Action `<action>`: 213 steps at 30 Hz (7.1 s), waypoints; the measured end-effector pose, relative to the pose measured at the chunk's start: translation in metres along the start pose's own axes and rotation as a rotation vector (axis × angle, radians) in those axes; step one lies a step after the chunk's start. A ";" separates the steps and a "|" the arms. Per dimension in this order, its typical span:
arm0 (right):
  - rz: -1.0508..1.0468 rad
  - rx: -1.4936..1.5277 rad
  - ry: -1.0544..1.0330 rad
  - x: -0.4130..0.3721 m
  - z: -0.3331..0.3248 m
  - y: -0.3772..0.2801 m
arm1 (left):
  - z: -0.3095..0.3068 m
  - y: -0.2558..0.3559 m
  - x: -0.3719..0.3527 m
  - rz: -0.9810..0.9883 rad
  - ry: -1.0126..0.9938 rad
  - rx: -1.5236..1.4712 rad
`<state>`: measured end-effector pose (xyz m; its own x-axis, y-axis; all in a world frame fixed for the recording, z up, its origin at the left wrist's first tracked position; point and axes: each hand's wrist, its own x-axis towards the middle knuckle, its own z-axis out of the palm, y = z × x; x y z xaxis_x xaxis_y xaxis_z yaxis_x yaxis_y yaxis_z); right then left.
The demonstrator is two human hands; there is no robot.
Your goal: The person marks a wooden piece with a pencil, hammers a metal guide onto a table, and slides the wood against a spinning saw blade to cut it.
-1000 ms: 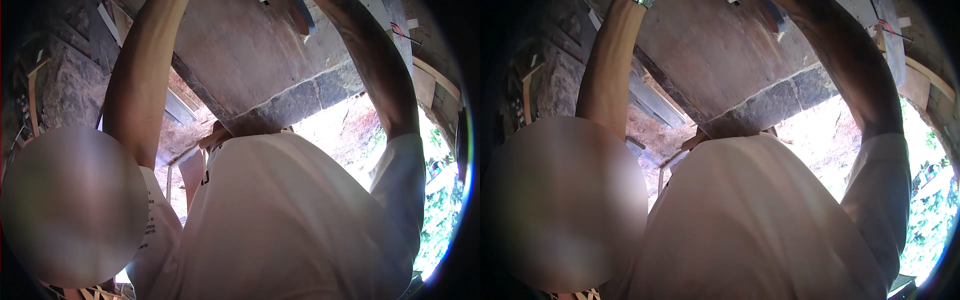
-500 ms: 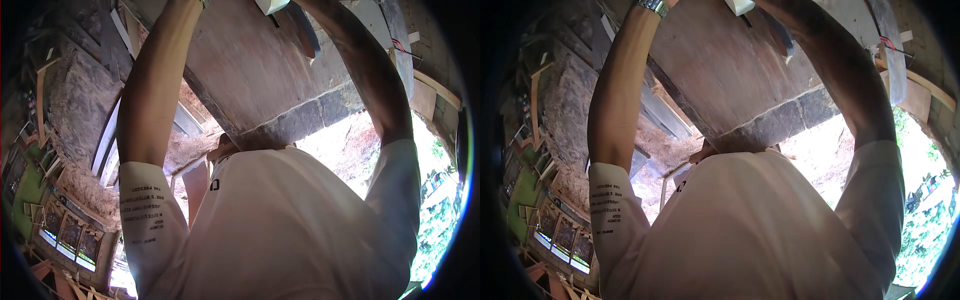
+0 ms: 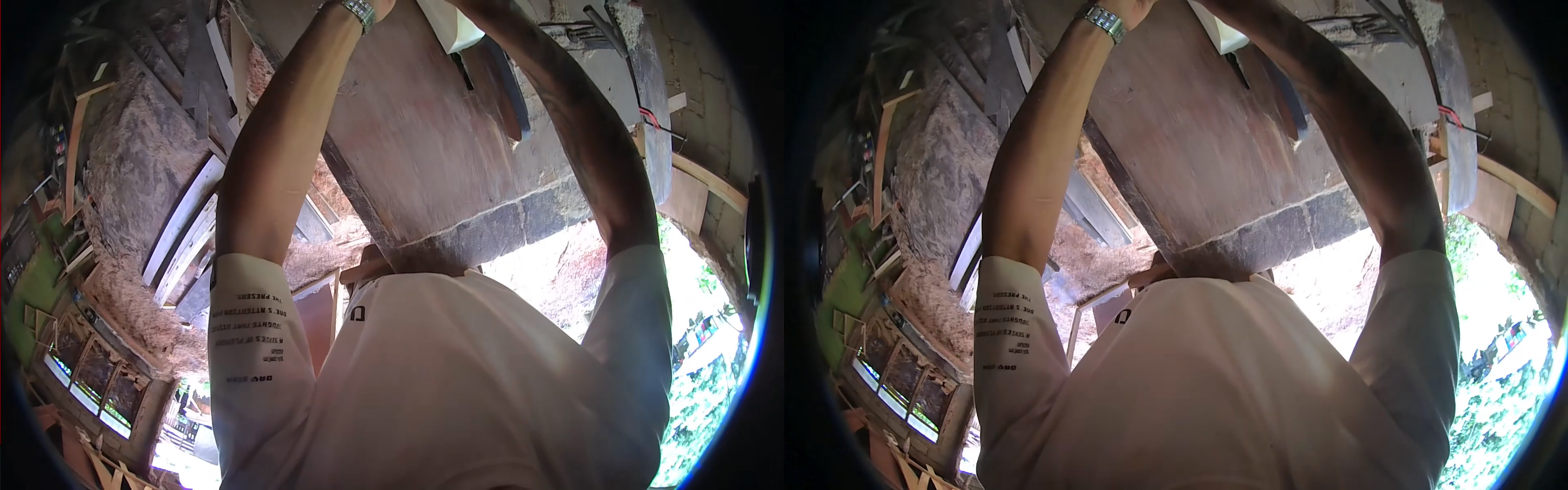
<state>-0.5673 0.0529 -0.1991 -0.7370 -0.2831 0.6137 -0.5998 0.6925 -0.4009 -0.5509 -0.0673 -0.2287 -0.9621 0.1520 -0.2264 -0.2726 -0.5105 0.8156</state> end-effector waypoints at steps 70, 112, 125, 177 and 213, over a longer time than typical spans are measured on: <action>0.460 -0.044 -0.312 0.108 0.223 -0.074 | -0.125 -0.129 -0.166 0.241 0.953 1.171; 1.349 1.603 -0.372 -0.485 -0.375 -0.120 | 0.360 -0.023 -0.685 0.834 0.578 0.902; 1.197 1.775 -0.790 -0.492 -0.322 -0.183 | 0.380 -0.114 -0.668 0.848 0.635 1.160; 1.445 1.120 -0.744 -0.473 -0.287 -0.158 | 0.134 -0.065 -0.579 0.518 0.808 0.570; -0.278 -0.334 -0.656 -0.079 -0.131 0.293 | 0.184 -0.298 -0.115 0.207 1.068 0.900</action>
<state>-0.6439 0.3646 -0.2760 -0.6692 -0.7372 0.0933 -0.7406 0.6720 -0.0016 -0.3570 0.2230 -0.3480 -0.6371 -0.7705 -0.0202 -0.4197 0.3248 0.8476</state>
